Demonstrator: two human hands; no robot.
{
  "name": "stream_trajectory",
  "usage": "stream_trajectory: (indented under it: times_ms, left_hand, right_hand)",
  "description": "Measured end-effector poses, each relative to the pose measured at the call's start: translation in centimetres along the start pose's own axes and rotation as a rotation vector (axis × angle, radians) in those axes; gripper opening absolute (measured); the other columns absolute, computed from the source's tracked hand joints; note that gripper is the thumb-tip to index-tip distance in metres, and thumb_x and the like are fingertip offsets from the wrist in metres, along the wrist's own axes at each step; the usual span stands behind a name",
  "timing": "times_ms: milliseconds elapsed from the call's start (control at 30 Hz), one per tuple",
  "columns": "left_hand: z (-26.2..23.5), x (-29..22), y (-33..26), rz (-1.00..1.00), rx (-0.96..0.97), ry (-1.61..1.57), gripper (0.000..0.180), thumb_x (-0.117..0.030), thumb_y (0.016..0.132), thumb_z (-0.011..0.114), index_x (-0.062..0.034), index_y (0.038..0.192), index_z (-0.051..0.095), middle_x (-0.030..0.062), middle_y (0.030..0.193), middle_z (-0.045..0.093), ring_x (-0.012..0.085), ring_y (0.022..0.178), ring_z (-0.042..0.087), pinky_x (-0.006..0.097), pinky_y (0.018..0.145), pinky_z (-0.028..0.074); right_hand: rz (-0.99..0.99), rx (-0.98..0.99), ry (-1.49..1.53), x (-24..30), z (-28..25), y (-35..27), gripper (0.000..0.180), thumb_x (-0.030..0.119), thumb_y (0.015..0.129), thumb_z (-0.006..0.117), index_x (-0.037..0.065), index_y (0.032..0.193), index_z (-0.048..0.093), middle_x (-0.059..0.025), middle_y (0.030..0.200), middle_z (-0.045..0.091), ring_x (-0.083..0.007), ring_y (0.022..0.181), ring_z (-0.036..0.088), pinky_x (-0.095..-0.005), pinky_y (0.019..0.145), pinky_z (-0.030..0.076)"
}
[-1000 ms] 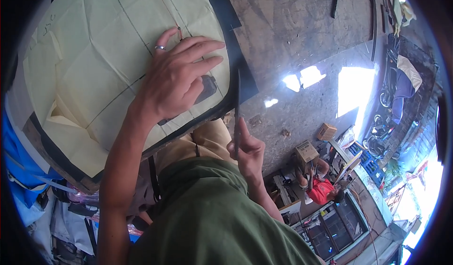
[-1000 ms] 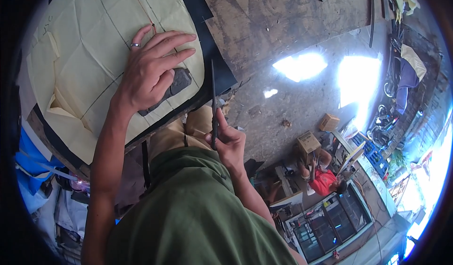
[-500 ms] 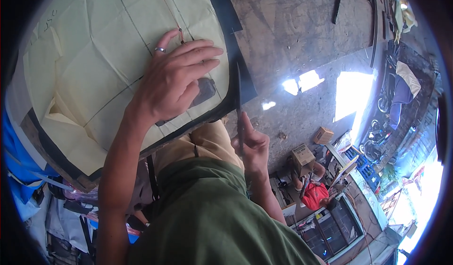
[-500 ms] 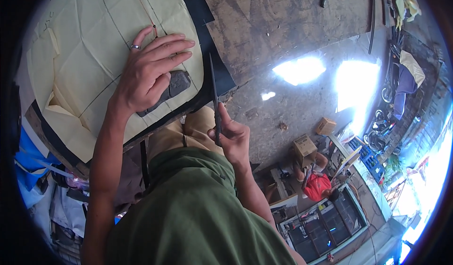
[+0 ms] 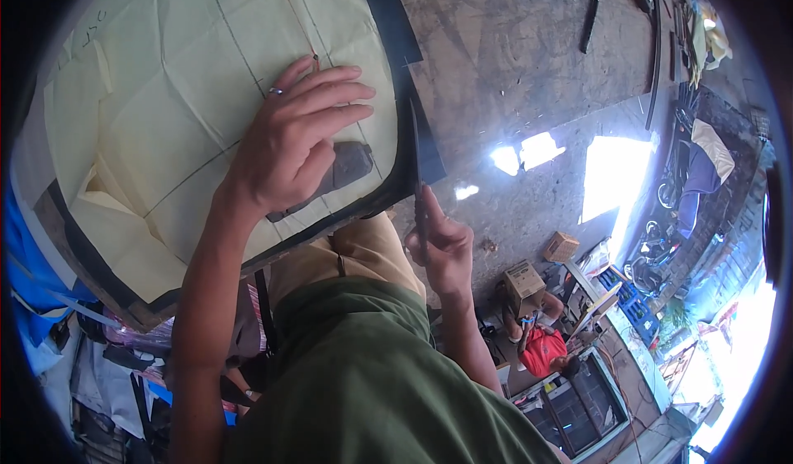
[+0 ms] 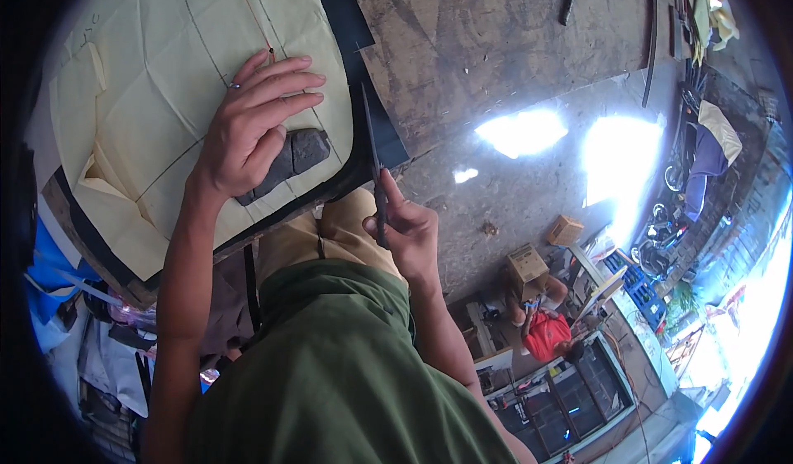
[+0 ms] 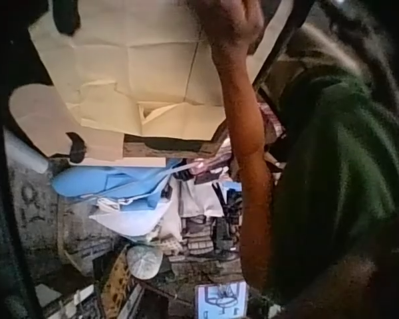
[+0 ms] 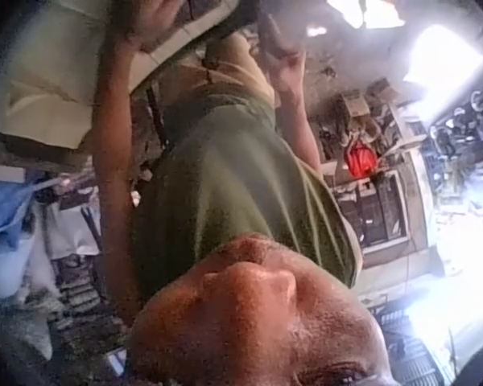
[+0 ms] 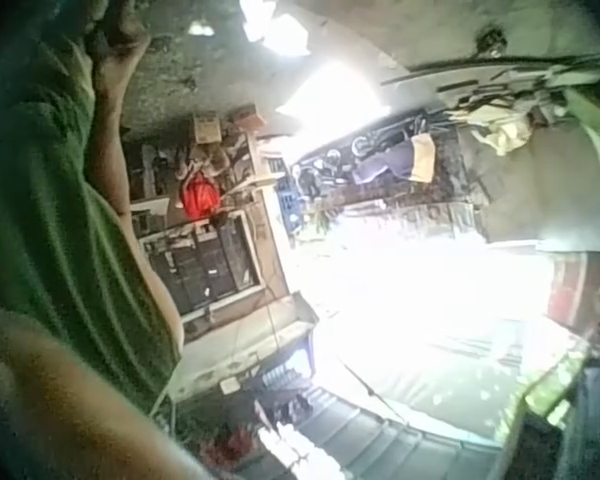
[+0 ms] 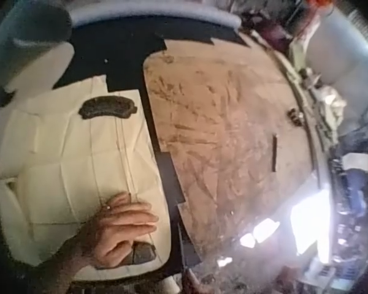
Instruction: Trace a pattern onto black fabric using chalk and cut the fabric using a utility knife and scissors.
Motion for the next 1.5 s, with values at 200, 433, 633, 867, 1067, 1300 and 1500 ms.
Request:
stream_trajectory:
  times_ms: [200,433,633,867,1067,1300,1500]
  left_hand:
    - [-0.3,-0.4,0.0,-0.007,-0.054,0.004,0.041,0.003,0.077,0.053,0.0024,0.11,0.076,0.0113,0.123,0.075,0.0306,0.131,0.063,0.054,0.127,0.029]
    - [1.4,-3.7,-0.8,0.018,-0.034,0.047,0.033,0.003,0.078,0.053,-0.0004,0.103,0.075,0.0099,0.114,0.075,0.0299,0.126,0.065,0.057,0.122,0.033]
    - [12.3,-8.0,-5.3,0.05,0.224,0.117,0.03,-0.013,0.091,0.063,-0.0003,0.117,0.072,0.015,0.131,0.07,0.0304,0.134,0.06,0.056,0.121,0.033]
    - [16.6,-8.2,-4.5,-0.053,0.222,0.186,0.057,-0.015,0.092,0.062,0.0051,0.145,0.054,0.0225,0.156,0.049,0.0334,0.146,0.046,0.053,0.124,0.033]
    - [17.7,-7.4,-4.0,-0.096,0.312,0.231,0.071,-0.021,0.097,0.058,0.0053,0.16,0.038,0.0259,0.171,0.031,0.035,0.161,0.027,0.054,0.13,0.022]
    - [17.5,-7.9,-3.9,-0.022,0.292,0.338,0.064,-0.024,0.097,0.058,0.0062,0.153,0.047,0.026,0.161,0.047,0.0355,0.153,0.042,0.051,0.131,0.026]
    - [18.1,-7.7,-4.6,0.01,0.285,0.414,0.06,-0.026,0.095,0.062,0.0042,0.147,0.054,0.0248,0.148,0.06,0.0348,0.142,0.054,0.049,0.128,0.032]
  right_hand:
    - [0.003,0.025,-0.041,0.4,-0.1,1.1,0.07,-0.009,0.082,0.083,-0.002,0.147,0.06,0.0003,0.087,0.073,-0.0058,0.074,0.055,-0.0177,0.081,0.043]
    - [0.046,0.03,-0.065,2.3,0.5,1.8,0.07,-0.009,0.083,0.082,0.003,0.149,0.061,0.0039,0.076,0.065,-0.005,0.066,0.049,-0.0176,0.079,0.043]
    - [0.189,-0.002,-0.072,4.0,0.8,1.2,0.067,-0.005,0.085,0.082,0.005,0.148,0.062,0.0083,0.071,0.058,-0.0041,0.062,0.042,-0.0168,0.075,0.041]
    - [0.118,0.035,-0.221,6.3,0.9,1.3,0.062,-0.002,0.087,0.08,0.004,0.147,0.063,0.0076,0.077,0.061,-0.0039,0.066,0.044,-0.0179,0.073,0.039]
    - [0.051,0.047,-0.216,6.0,1.3,2.7,0.06,0.001,0.089,0.077,0.006,0.147,0.064,0.0056,0.084,0.064,-0.0037,0.063,0.044,-0.018,0.057,0.032]
    - [-0.06,0.061,-0.209,5.8,1.7,4.1,0.062,0.001,0.088,0.078,0.004,0.148,0.062,0.0038,0.096,0.071,-0.0044,0.071,0.05,-0.0165,0.065,0.037]
    - [0.081,0.106,-0.196,5.7,1.4,4.8,0.063,0.001,0.088,0.079,0.003,0.149,0.061,0.0022,0.107,0.073,-0.006,0.082,0.055,-0.0168,0.076,0.041]
Point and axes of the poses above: each hand's wrist, its own y-axis towards the middle knuckle, its own z-axis out of the palm, x = y × z, the point moved 9 cm from there along y, towards the middle knuckle
